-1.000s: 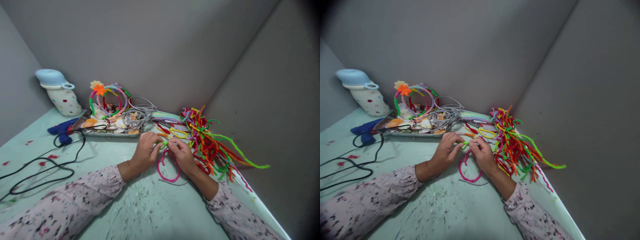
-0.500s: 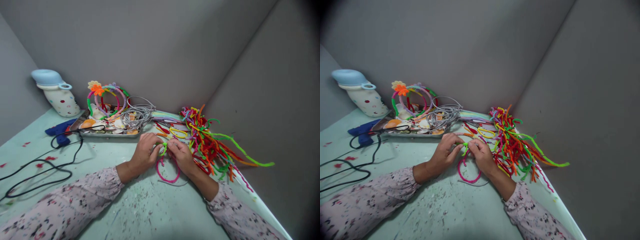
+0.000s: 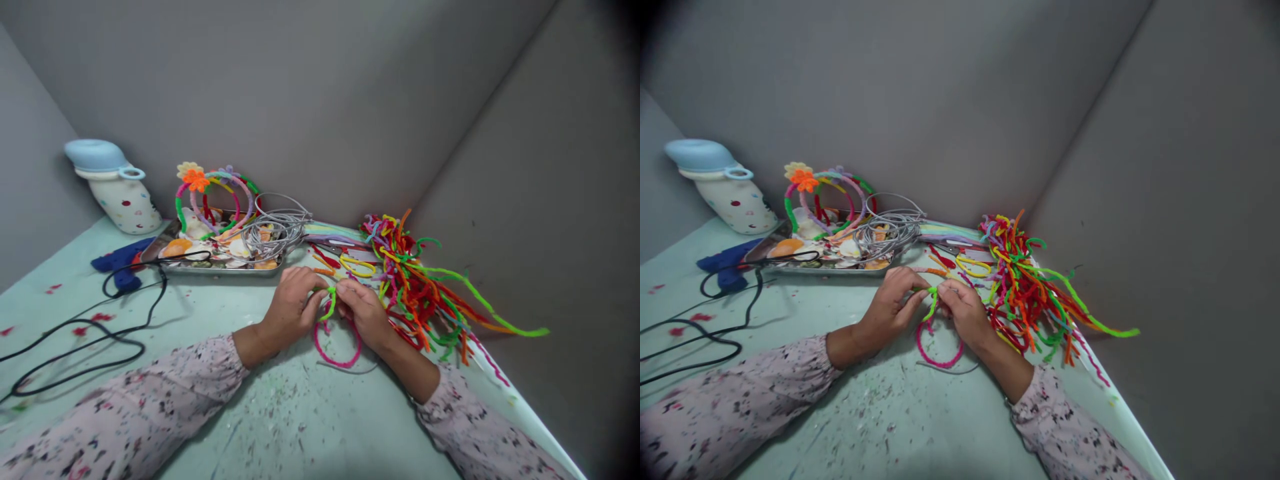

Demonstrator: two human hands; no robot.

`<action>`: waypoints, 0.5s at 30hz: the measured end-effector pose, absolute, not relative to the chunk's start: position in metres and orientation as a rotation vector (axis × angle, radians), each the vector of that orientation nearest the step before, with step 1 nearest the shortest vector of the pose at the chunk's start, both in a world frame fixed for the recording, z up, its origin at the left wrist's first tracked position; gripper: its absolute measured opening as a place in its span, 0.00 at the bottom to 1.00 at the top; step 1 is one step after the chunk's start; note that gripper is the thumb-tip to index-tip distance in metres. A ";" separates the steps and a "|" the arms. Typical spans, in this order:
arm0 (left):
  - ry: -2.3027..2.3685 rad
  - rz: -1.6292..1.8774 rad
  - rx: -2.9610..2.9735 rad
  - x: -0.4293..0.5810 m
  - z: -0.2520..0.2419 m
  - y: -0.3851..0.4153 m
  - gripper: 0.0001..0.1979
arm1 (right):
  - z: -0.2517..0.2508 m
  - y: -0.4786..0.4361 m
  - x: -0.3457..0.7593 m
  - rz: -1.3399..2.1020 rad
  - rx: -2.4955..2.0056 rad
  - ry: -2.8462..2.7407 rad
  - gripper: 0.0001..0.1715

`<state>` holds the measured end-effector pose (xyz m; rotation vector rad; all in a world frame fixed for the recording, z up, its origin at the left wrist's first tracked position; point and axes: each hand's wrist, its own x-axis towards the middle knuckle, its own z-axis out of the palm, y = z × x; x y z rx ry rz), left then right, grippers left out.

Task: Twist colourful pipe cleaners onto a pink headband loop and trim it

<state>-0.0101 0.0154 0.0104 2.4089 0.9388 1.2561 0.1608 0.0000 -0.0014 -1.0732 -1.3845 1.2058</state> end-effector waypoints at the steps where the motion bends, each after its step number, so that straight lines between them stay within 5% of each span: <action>1: 0.939 1.260 2.407 -0.010 0.010 0.015 0.04 | -0.002 0.000 0.161 1.208 -1.072 -1.379 0.17; 15: 0.943 1.275 2.394 -0.010 0.009 0.015 0.05 | -0.001 -0.001 0.160 1.252 -1.070 -1.386 0.18</action>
